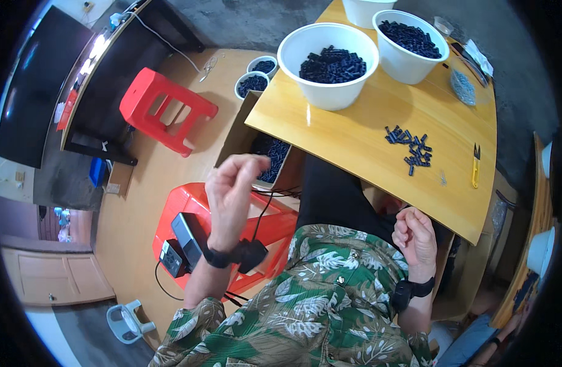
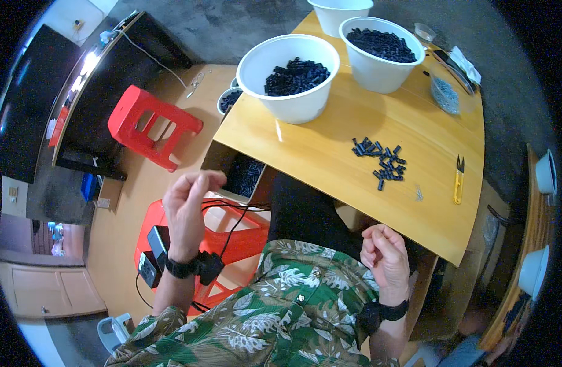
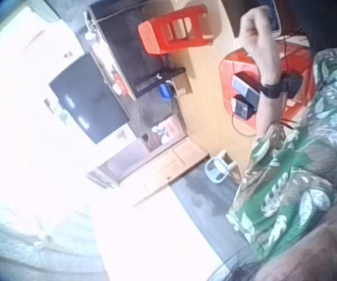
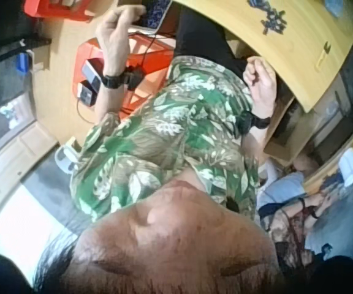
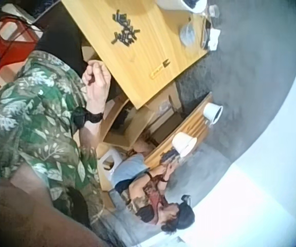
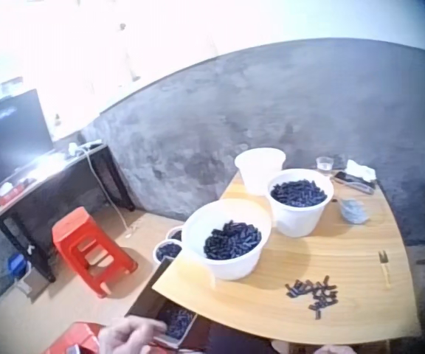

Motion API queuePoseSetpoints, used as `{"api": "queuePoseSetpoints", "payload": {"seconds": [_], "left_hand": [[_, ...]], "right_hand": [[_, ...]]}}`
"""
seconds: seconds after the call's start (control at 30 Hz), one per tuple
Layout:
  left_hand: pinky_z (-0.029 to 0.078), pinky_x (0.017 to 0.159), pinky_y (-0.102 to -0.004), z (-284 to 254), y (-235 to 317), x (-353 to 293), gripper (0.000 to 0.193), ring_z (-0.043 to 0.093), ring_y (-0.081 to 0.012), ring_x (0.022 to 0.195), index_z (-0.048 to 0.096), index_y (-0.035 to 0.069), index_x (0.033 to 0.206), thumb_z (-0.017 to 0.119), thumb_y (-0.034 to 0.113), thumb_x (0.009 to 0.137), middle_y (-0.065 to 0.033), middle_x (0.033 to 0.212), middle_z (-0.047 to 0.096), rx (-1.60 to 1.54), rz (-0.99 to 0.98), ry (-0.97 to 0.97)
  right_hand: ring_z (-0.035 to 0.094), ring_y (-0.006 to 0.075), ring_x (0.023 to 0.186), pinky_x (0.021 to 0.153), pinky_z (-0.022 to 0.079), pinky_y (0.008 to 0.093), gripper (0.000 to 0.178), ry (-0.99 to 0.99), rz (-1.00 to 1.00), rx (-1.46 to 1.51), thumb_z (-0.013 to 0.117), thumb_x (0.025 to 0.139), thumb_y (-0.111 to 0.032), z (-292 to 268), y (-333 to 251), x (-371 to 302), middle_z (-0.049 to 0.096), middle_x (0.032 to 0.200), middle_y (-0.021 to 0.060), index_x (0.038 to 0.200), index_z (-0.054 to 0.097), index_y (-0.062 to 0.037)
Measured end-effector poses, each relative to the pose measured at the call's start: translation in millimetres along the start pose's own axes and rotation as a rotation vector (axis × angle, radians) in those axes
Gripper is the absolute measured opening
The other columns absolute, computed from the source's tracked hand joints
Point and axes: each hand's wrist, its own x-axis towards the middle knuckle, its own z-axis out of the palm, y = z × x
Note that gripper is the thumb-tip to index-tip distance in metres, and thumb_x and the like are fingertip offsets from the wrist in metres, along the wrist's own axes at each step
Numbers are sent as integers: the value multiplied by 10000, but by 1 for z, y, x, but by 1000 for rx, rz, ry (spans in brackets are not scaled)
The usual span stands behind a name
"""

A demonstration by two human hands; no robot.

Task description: The person is manually inserting small metal or plastic pins into black plastic tubes and organizing them.

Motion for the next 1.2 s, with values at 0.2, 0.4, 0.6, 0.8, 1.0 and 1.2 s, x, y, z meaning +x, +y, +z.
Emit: {"api": "queuePoseSetpoints", "payload": {"seconds": [0.2, 0.4, 0.6, 0.8, 1.0, 1.2], "left_hand": [[511, 694, -426, 27, 95, -26, 118, 674, -320, 770, 685, -17, 863, 604, 67, 884, -230, 921, 654, -700, 846, -687], [478, 606, -387, 67, 118, -51, 242, 639, -257, 662, 679, 218, 1169, 589, 364, 998, -215, 816, 677, -1124, 821, -701], [447, 604, -430, 94, 107, -58, 434, 657, -288, 675, 637, 286, 1266, 386, 549, 1029, -199, 797, 686, -1352, 723, -790], [483, 726, -505, 104, 114, -66, 498, 674, -331, 700, 504, 311, 1326, 291, 634, 1013, -224, 803, 674, -1118, 709, -488], [477, 734, -515, 85, 104, -43, 547, 659, -327, 659, 518, 174, 1194, 269, 629, 1019, -193, 690, 640, -1119, 717, -849], [472, 725, -494, 92, 89, -59, 498, 670, -315, 706, 590, 314, 1188, 224, 612, 1029, -210, 769, 665, -1353, 717, -777]], "right_hand": [[461, 70, 567, 501, 377, 218, 200, 105, 49, -97, 581, 997, -203, -19, 15, 13, 537, 726, 1, 983, 621, -8], [468, 47, 586, 517, 383, 190, 175, 37, 64, -277, 575, 993, -178, 7, 4, 4, 555, 723, -10, 978, 640, -17], [503, 17, 602, 539, 402, 178, 159, 72, -61, -628, 577, 984, -149, 34, -34, -21, 610, 722, -21, 967, 669, -21], [501, 28, 608, 549, 396, 191, 155, 227, -252, -825, 581, 978, -138, 52, -75, -4, 595, 704, -35, 955, 665, -10], [528, 67, 616, 557, 419, 241, 141, 241, -605, -1161, 616, 946, -110, 73, -100, 56, 606, 692, 10, 921, 661, 21], [608, 293, 744, 685, 468, 406, 64, 247, -626, -1541, 667, 792, -41, 74, -99, 100, 580, 760, 117, 855, 675, -26]]}}
